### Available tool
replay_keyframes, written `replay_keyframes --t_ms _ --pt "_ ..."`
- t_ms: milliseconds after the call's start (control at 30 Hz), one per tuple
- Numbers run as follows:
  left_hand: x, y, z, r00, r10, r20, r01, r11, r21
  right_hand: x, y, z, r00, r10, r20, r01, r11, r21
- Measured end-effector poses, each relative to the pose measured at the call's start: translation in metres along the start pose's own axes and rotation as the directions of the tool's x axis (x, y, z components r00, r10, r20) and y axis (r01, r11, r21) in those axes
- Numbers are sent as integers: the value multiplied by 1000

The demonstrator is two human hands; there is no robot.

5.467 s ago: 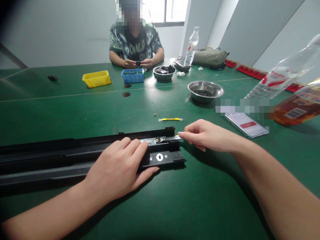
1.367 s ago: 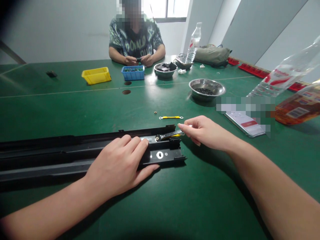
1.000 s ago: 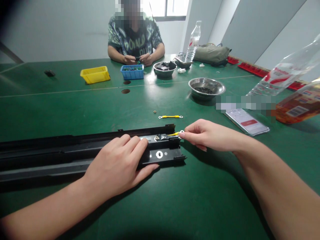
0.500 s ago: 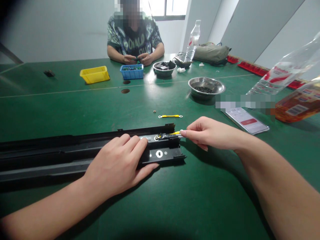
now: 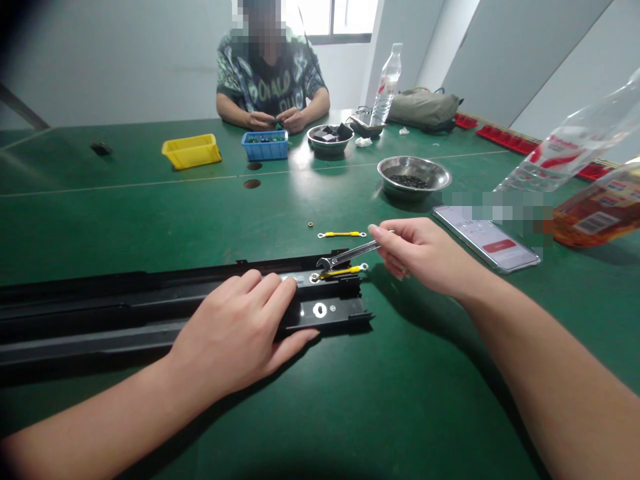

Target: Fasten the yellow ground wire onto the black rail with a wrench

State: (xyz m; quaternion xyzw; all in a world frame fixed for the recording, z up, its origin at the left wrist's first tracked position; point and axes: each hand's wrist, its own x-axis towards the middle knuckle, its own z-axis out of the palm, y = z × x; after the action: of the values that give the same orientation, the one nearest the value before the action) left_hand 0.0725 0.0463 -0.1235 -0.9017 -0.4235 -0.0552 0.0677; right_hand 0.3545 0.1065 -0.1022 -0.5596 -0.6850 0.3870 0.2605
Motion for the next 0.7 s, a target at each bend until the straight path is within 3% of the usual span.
replay_keyframes --t_ms 467,567,700 --pt "0 0 0 1000 4 -9 -4 1000 2 7 9 13 997 6 80 -7 1000 11" --pt "0 0 -1 1000 5 -8 -5 1000 -3 5 9 5 980 63 191 -48 995 -82" --pt "0 -1 -1 1000 -2 -11 2 1000 -12 0 5 -5 921 141 364 -77 980 -183"
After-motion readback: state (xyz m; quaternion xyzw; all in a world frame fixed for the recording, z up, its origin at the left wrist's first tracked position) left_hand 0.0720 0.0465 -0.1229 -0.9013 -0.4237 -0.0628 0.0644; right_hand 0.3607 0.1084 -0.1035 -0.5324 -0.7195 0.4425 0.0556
